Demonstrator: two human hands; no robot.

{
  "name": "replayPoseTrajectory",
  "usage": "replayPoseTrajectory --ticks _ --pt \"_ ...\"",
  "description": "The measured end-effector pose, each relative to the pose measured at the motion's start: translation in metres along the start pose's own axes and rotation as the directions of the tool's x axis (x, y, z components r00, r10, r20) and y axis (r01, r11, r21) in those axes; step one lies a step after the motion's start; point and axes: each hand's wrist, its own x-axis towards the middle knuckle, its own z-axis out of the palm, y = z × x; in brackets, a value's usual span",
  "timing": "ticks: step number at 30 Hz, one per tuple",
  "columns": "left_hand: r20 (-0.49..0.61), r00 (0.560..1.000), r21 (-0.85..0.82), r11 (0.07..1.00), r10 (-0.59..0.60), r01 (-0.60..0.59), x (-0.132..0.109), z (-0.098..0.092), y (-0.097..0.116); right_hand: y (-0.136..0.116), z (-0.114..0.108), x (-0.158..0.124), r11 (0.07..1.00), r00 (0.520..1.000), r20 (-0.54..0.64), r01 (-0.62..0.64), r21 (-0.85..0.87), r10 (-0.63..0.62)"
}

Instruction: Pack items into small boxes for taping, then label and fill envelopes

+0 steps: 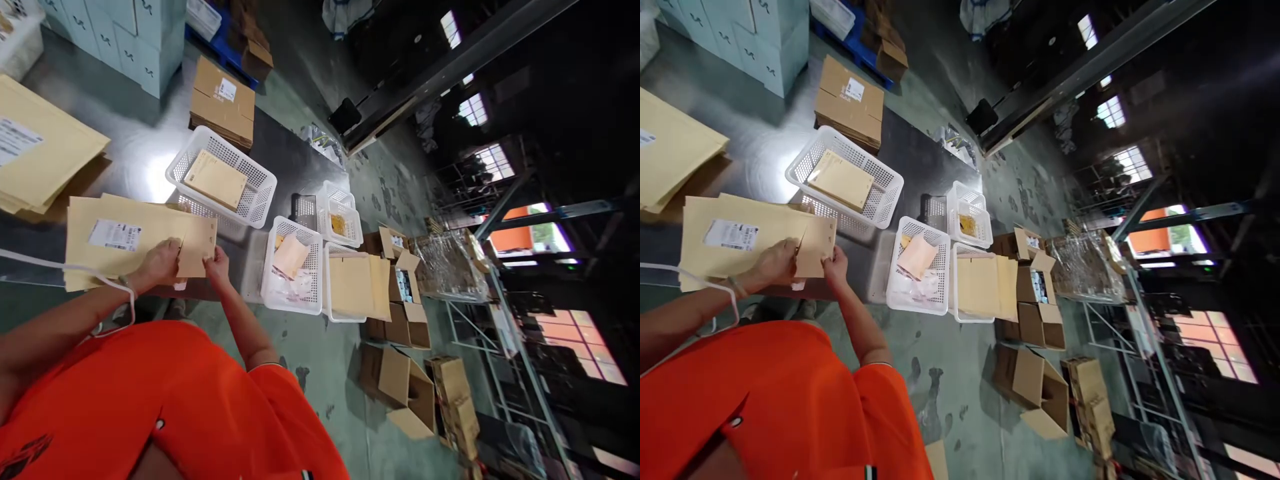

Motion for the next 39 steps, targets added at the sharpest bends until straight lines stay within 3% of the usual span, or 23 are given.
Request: replayPoseTrajectory --ticks 3,6,9,12,14,17,20,22,25,28,32,35,37,39 --pt "-0.016 1.0 0.012 1.0 -0.026 0.026 -0.001 -0.003 -0.002 -0.001 0.015 -0.004 0.984 0.988 0.019 -0.153 0.089 0.152" --pt "-0.015 1.0 -0.027 1.0 -0.016 0.016 -0.001 -0.001 0.004 0.0 0.028 -0.008 0.979 0.97 0.181 -0.18 0.093 0.161" --pt "-0.018 1.0 -0.091 0.996 0.01 -0.011 -0.003 0.007 0.018 -0.001 0.039 -0.004 0.983 0.918 0.354 -0.154 -0.101 0.18" --pt "-0.023 0.999 -0.137 0.99 0.026 -0.029 -0.004 0.01 0.022 -0.006 0.047 0.011 0.944 0.903 0.386 -0.059 -0.324 0.189" --pt "0.001 0.999 -0.17 0.984 0.046 -0.045 0.0 0.004 0.008 -0.011 0.048 0.022 0.906 0.92 0.362 0.017 -0.422 0.151" --pt "0.041 0.998 -0.206 0.978 0.053 -0.044 0.012 -0.012 -0.039 -0.021 0.04 0.039 0.806 0.943 0.314 0.102 -0.583 0.107" --pt "0.07 0.997 -0.007 1.0 0.03 -0.029 0.026 -0.023 -0.088 -0.03 0.028 0.062 0.7 0.986 0.163 0.086 -0.709 0.044" --pt "0.172 0.983 0.134 0.987 0.07 -0.093 0.031 -0.02 -0.107 -0.034 0.026 0.083 0.706 0.999 0.043 0.02 -0.708 0.015" --pt "0.26 0.961 0.2 0.969 0.088 -0.143 0.032 -0.008 -0.115 -0.033 0.036 0.118 0.772 0.998 0.007 -0.042 -0.634 0.059" --pt "0.236 0.968 0.197 0.971 0.09 -0.138 0.03 0.001 -0.114 -0.027 0.052 0.14 0.801 0.995 0.012 -0.072 -0.594 0.099" --pt "0.248 0.966 0.198 0.973 0.065 -0.117 0.031 -0.003 -0.112 -0.019 0.069 0.138 0.905 0.997 -0.064 -0.074 -0.419 0.052" --pt "0.269 0.961 0.22 0.968 0.06 -0.122 0.031 -0.006 -0.11 -0.019 0.079 0.129 0.978 0.975 -0.215 -0.102 -0.184 0.061" --pt "0.257 0.965 0.232 0.966 0.054 -0.116 0.03 -0.006 -0.11 -0.025 0.071 0.124 0.989 0.935 -0.344 -0.124 -0.085 0.087" --pt "0.239 0.97 0.227 0.968 0.051 -0.107 0.029 -0.005 -0.112 -0.035 0.04 0.115 0.983 0.902 -0.426 -0.138 -0.121 0.074"
